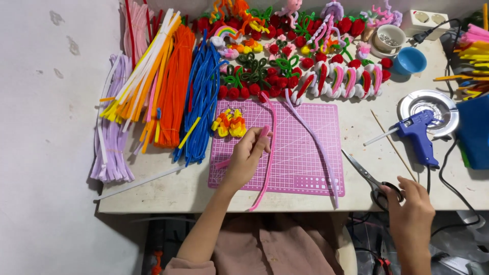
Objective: The person is using colorful pipe cleaners to create small heart-shaped crafts, involving bending, assembling, and cutting the material.
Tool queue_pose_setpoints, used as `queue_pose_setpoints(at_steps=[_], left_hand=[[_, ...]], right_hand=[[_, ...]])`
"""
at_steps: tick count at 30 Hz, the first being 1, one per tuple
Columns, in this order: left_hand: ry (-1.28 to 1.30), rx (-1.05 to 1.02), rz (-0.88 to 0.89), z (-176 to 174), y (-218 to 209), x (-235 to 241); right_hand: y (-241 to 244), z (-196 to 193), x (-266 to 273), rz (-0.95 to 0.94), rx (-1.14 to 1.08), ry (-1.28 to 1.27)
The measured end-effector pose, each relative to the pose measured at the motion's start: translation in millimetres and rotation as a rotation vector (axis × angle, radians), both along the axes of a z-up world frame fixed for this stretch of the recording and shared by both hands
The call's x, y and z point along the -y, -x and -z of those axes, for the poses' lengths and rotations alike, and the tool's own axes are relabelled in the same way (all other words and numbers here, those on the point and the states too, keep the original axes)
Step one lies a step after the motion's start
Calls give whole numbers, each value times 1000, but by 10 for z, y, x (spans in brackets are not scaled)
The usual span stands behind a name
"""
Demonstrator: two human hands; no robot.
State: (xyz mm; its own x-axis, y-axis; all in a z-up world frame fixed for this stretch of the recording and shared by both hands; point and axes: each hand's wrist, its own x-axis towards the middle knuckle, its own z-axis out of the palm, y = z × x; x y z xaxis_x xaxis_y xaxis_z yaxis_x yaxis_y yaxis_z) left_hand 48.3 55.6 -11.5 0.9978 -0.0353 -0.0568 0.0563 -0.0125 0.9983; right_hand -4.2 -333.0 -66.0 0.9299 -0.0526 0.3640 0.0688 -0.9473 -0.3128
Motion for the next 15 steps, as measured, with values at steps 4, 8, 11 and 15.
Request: queue_pose_setpoints(at_steps=[4, 8, 11, 15], left_hand=[[-99, 40, -52, 143, 12, 43], [-114, -24, -58, 352, 36, 116], [-122, -24, -85, 446, 54, 160], [-80, 30, -145, 473, 99, 197]], right_hand=[[82, -215, 90, 34, -301, 79], [37, -109, 265, 26, -383, 414], [-7, -190, 201, 66, -544, 580], [-87, -492, 32, 236, -837, 479]])
